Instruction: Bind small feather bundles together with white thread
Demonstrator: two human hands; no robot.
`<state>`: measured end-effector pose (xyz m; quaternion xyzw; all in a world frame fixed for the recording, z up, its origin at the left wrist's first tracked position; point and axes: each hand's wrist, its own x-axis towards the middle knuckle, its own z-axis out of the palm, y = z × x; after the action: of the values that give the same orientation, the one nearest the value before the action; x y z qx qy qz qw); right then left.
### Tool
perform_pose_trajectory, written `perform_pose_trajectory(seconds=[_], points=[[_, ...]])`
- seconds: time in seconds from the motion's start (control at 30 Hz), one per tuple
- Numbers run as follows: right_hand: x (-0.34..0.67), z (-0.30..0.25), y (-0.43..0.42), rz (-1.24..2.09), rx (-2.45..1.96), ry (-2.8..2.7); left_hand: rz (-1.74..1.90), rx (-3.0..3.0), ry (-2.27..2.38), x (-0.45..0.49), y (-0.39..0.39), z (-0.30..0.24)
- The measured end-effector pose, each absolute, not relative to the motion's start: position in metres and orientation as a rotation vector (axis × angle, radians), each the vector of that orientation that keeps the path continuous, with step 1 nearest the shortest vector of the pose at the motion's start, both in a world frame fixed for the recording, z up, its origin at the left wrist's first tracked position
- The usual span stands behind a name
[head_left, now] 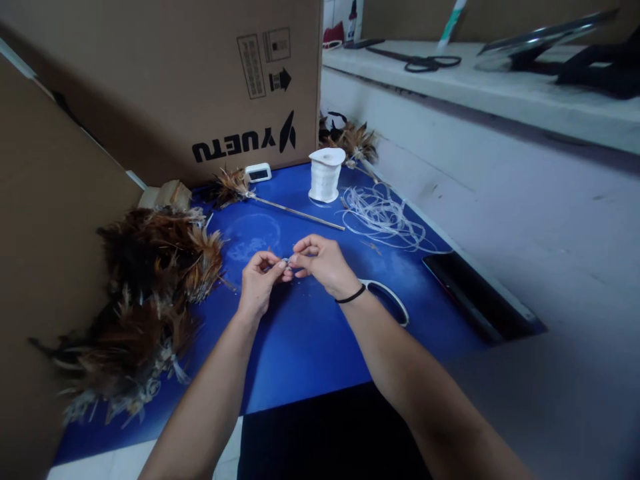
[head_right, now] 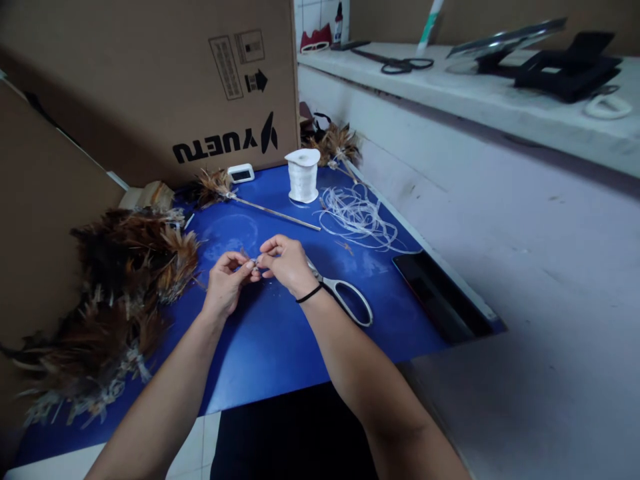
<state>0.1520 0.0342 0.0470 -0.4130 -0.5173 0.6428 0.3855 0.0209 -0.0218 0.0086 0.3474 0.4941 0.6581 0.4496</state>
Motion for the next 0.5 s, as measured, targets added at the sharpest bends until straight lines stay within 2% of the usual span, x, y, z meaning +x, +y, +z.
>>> perform_pose_trajectory(seconds=[0.3,0.5], points=[[0.152,0.040,0.036,1.579,-1.083,-1.411,1.556,0.832,1.276,0.023,-0.022,0.011],[0.154,0.029,0.040,1.345,-1.045,-1.646,1.486,0.895,1.388,0.026,-0.023,0.013]])
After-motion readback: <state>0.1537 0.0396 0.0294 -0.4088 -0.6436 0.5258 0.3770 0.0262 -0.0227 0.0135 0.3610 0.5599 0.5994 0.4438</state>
